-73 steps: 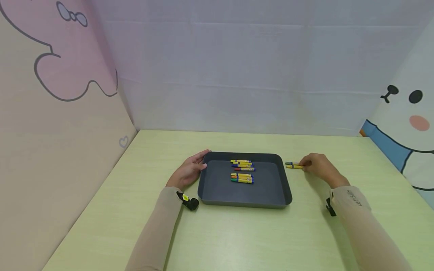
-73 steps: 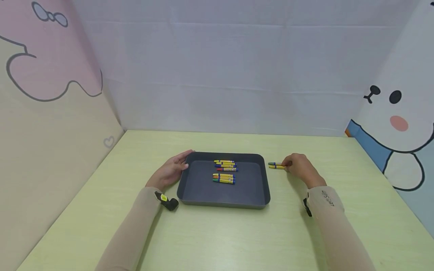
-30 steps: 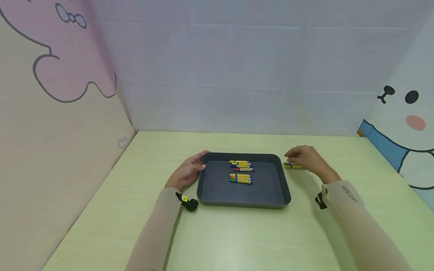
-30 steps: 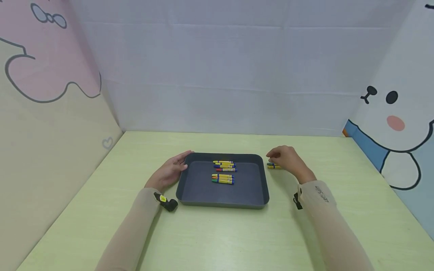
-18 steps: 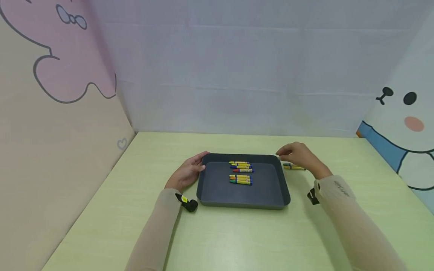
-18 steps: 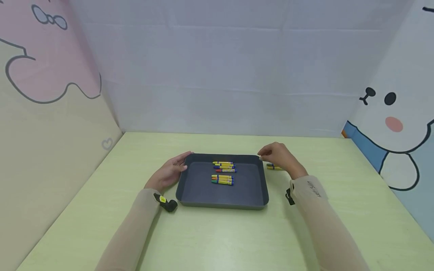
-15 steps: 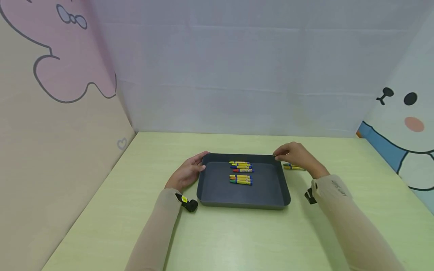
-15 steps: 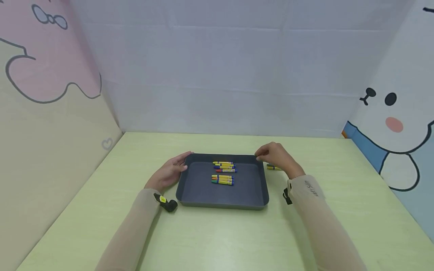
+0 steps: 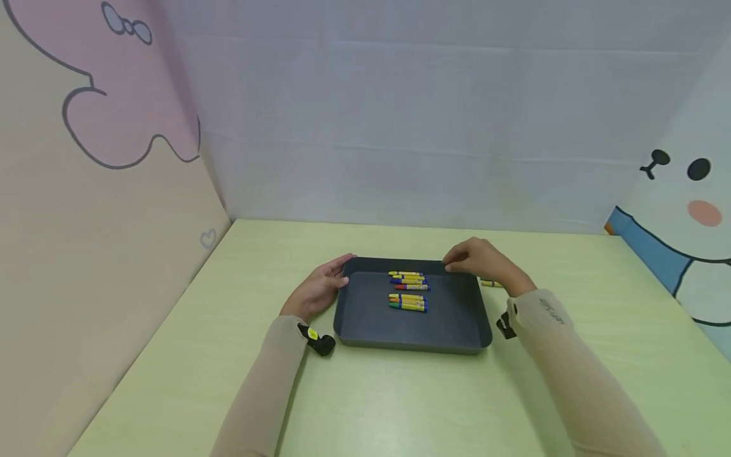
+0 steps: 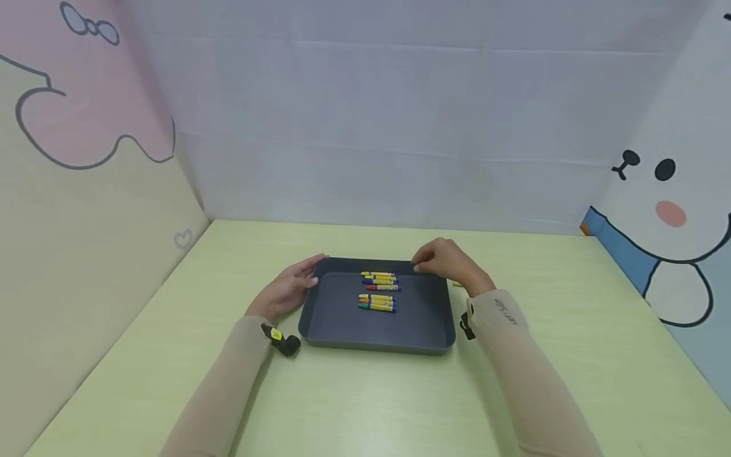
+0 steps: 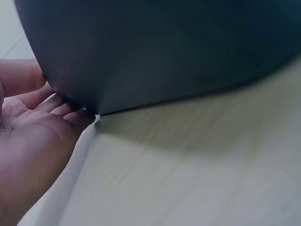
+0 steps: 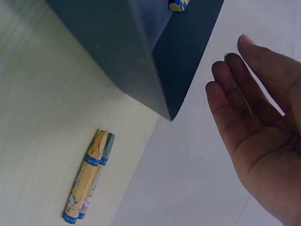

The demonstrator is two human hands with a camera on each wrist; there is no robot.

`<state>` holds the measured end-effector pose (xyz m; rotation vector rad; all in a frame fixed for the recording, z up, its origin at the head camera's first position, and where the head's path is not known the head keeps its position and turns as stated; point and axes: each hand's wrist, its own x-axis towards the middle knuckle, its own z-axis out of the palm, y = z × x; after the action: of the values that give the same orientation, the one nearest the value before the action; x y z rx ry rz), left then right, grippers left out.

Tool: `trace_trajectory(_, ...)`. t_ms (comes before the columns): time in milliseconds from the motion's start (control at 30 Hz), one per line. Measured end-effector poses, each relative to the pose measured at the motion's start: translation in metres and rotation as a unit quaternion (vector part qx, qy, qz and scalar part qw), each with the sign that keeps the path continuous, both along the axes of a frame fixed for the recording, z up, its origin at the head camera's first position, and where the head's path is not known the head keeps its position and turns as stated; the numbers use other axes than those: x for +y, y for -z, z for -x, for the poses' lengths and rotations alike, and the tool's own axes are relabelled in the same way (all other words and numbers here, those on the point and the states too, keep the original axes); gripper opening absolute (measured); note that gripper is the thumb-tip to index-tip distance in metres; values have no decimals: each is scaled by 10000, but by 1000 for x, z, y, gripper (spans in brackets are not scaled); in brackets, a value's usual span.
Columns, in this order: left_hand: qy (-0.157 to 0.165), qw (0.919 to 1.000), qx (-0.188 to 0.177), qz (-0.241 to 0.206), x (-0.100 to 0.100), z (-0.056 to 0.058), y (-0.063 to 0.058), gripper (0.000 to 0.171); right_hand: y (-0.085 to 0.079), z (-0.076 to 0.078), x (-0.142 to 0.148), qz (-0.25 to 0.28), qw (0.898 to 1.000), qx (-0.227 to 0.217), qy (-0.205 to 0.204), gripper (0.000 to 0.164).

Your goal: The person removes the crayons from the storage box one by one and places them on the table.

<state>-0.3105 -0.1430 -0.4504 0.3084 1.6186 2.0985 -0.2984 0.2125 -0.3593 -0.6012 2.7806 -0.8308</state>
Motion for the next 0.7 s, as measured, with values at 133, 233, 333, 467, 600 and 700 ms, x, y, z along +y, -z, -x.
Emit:
trace_trajectory(133, -31, 10000, -14, -33, 0, -1, -1, 69, -2, 2, -8, 8, 9999, -130, -69, 26)
trace_trajectory(233, -47, 10000, -39, -33, 1, -1, -1, 69, -2, 3, -14, 32, 9998, -191, -96, 26)
trace_trajectory(333, -20, 10000, -26, 22, 1, -1, -1, 69, -2, 4, -19, 50, 9997, -240, -98, 25)
trace_trajectory(467, -18, 10000, -35, 71, 1, -1, -1, 69, 1, 6, -25, 61, 9993, -359, -93, 25)
trace_trajectory(600, -39, 10000, -37, 49, 0, -2, -1, 69, 3, 6, -31, 99, 9988, -455, -171, 24)
trace_trajectory(700, -8, 10000, 24, 23, 0, -2, -1, 69, 6, 7, -33, 132, 9983, -532, -197, 23)
